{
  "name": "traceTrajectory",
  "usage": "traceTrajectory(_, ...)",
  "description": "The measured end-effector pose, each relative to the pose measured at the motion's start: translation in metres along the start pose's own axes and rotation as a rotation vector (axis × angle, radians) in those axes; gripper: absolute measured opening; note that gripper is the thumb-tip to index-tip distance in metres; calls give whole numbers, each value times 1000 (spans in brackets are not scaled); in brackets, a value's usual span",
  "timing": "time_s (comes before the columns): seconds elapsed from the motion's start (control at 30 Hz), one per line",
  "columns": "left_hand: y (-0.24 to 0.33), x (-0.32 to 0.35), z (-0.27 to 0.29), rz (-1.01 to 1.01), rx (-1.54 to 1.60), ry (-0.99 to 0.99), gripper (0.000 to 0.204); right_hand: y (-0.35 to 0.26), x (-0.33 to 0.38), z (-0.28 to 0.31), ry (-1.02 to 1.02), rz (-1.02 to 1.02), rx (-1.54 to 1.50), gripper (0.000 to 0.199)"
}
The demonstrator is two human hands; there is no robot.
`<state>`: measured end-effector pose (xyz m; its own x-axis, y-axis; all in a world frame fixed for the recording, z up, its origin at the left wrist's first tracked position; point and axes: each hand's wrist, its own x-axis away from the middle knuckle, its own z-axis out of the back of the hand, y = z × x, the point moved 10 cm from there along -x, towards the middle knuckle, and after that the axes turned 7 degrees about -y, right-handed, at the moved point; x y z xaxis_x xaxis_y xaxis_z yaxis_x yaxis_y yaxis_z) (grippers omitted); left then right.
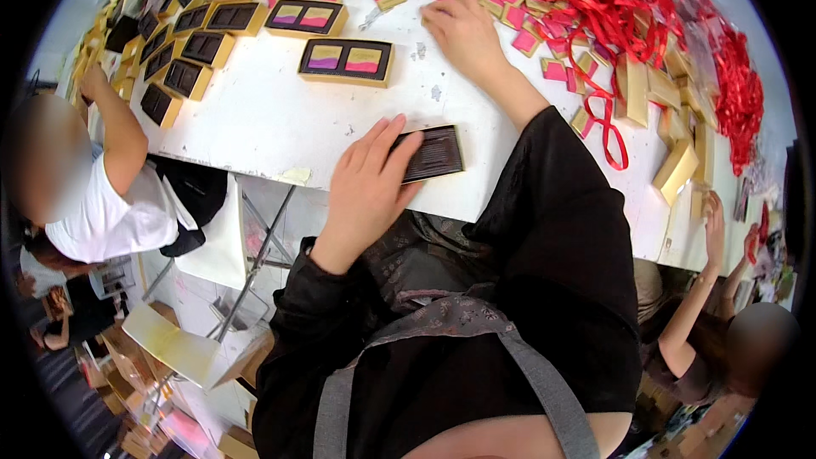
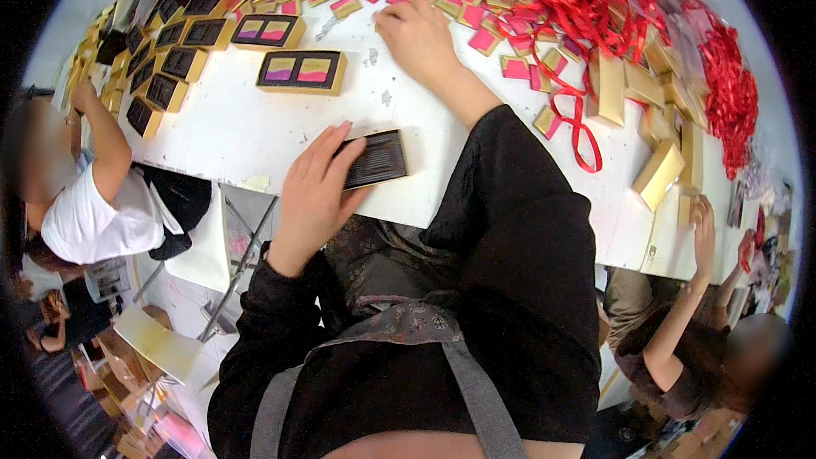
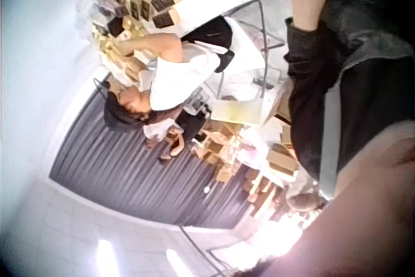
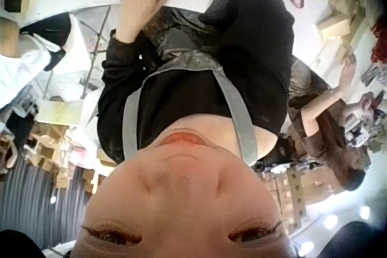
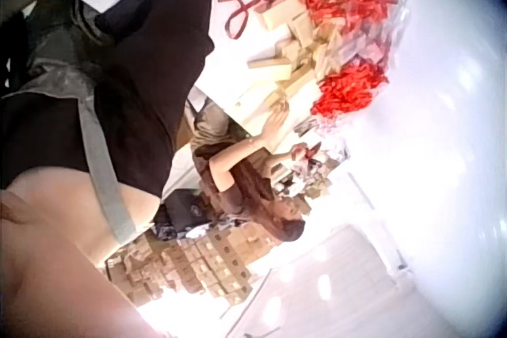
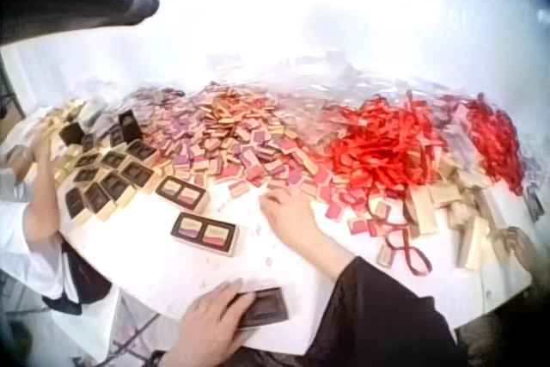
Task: The person assembles cosmetic palettes by placing pink and purple powder inserts into black frames, then inserting the frames into gold boxes. The person handles the components one at a time and stacks the finished boxes on the table.
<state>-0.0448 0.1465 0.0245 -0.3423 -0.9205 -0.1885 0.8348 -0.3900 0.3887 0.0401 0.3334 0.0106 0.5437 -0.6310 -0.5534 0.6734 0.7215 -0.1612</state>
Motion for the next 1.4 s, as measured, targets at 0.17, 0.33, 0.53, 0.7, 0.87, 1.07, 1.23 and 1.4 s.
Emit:
traceTrajectory(0.17, -5, -7, -14, -51, 171, 87, 62, 10, 72, 32, -102, -27, -381, 24)
traceTrajectory(0.33, -8, -8, -12, 4, 313, 94, 60, 20, 93, 84, 61, -455, 105, 27)
traceTrajectory(0.53, -13, -8, -8, -71, 308, 13, 62, 22, 104, 70, -16, -375, 179, 28)
traceTrajectory(0.7, -16, -9, -19, -68, 353, -41, 79, 5, 118, 90, -60, -311, -302, 20)
traceTrajectory(0.87, -14, -20, -23, 48, 553, 68, 90, -98, 104, 77, -174, 68, -312, 23)
traceTrajectory(1.07, 1, -21, -26, -72, 364, 56, 83, -117, 129, 93, -372, 44, -393, 36)
traceTrajectory(1.23, 5, -17, -22, -79, 272, 28, 57, 9, 167, 153, -38, -293, 294, 34)
traceTrajectory(1.4, 11, -21, -25, -133, 230, 19, 58, 13, 176, 137, -244, -180, 229, 28)
